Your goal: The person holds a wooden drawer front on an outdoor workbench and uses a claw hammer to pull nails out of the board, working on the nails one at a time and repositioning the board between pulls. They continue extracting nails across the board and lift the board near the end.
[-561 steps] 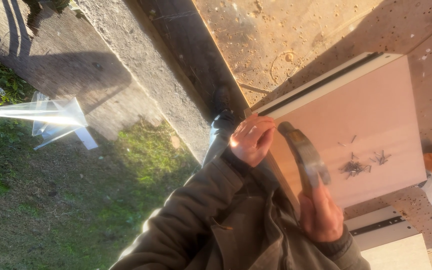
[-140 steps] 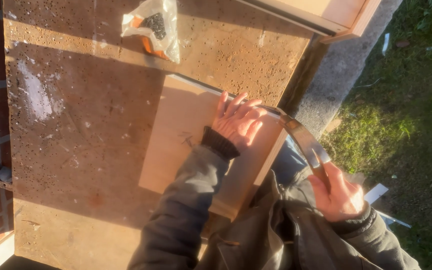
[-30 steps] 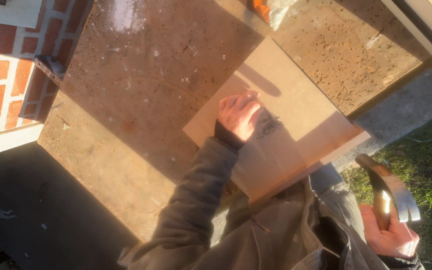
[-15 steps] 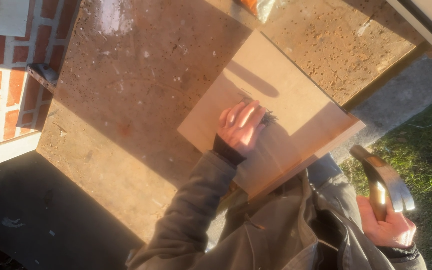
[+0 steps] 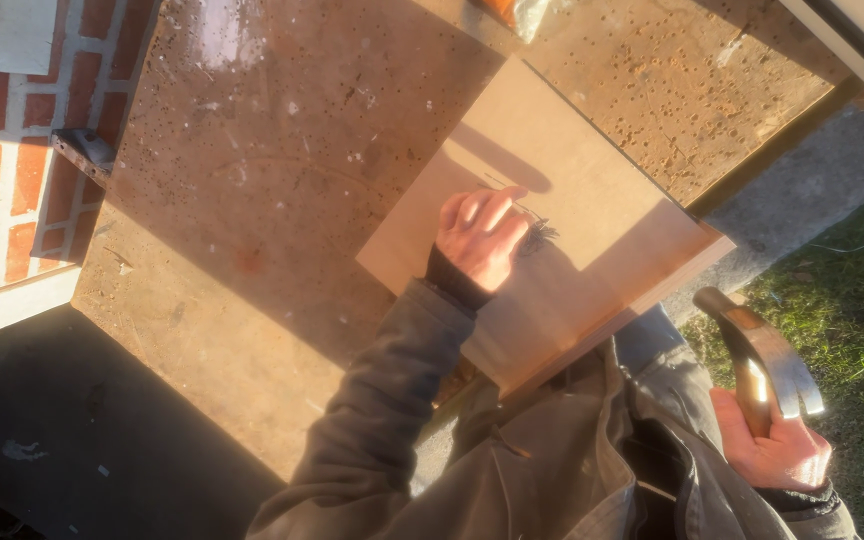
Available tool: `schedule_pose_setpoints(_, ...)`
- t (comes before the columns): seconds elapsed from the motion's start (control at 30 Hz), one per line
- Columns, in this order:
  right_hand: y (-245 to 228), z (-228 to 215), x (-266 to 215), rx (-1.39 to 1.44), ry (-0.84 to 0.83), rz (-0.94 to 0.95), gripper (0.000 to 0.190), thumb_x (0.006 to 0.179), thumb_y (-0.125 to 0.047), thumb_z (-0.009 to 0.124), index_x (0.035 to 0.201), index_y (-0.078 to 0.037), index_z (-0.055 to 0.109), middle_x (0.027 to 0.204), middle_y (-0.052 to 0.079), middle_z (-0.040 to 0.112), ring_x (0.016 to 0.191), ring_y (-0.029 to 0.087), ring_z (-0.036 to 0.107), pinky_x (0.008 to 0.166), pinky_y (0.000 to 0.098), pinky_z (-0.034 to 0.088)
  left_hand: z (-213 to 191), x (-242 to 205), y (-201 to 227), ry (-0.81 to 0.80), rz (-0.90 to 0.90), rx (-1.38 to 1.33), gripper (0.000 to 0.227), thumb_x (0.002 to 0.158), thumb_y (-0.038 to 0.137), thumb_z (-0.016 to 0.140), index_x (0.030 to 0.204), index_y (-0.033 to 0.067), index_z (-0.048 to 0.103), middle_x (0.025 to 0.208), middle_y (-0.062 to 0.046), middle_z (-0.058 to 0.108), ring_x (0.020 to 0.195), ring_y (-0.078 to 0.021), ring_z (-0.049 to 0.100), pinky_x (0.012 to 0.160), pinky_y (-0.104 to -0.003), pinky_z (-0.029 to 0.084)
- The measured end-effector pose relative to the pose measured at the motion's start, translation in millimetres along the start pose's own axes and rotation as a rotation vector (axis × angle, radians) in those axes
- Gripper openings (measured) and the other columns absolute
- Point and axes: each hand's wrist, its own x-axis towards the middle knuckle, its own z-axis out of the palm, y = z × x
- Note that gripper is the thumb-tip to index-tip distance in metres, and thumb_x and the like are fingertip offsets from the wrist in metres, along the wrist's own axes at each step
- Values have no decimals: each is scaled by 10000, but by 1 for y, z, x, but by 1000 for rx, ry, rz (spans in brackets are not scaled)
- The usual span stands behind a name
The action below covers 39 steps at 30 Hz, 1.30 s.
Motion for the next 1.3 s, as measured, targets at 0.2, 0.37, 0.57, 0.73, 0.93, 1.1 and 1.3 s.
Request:
schedule_pose_setpoints(0.2,-27,-4,1,65,77,-150,585,945,-206,746,1496,-70,602,825,102,713,554,124,666,516,261,543,14,6,-12,-10,107,12,132,854,103,729,975,147,698,1281,-46,668,1103,-250,582,1089,-434,400)
schedule_pose_setpoints(0.37,-22,5,1,120,127,-246,567,939,-159,745,1471,-40,591,742,79,688,486,93,592,471,267,465,28,8,-21,-49,252,76,80,804,98,718,875,117,686,1157,-79,675,1028,-257,592,960,-452,419)
schedule_pose_setpoints(0.57,62,46,-9,59,302,-429,241,921,-145,786,1059,45,729,647,87,679,371,66,508,343,262,334,-14,26,7,25,212,41,133,838,99,678,968,108,656,1138,-63,675,989,-266,598,914,-443,446)
schedule_pose_setpoints(0.73,43,45,-17,107,333,-357,202,961,-184,758,924,14,754,557,52,638,341,47,491,341,270,284,-13,7,6,152,54,-111,189,897,19,632,1063,110,632,1140,-48,709,992,-277,621,909,-419,462)
schedule_pose_setpoints(0.93,40,46,-21,164,277,-365,326,973,-222,722,1150,51,724,617,38,649,394,12,519,347,218,340,-20,-14,23,246,-12,-185,224,953,-10,675,1165,60,652,1121,-120,709,957,-319,635,872,-413,511)
schedule_pose_setpoints(1.1,52,47,-21,28,328,-739,245,1005,-130,754,1108,92,742,629,86,662,364,33,467,345,250,297,-29,-27,47,234,-29,-342,303,937,-99,638,1215,19,665,1141,-121,713,1025,-331,665,937,-413,535)
schedule_pose_setpoints(1.3,14,17,-17,-92,188,-651,350,979,-162,764,1175,126,727,632,76,627,397,80,470,354,255,354,-19,-48,65,151,-72,-449,280,890,-84,652,1126,61,689,1091,-96,725,1050,-315,679,1012,-430,544)
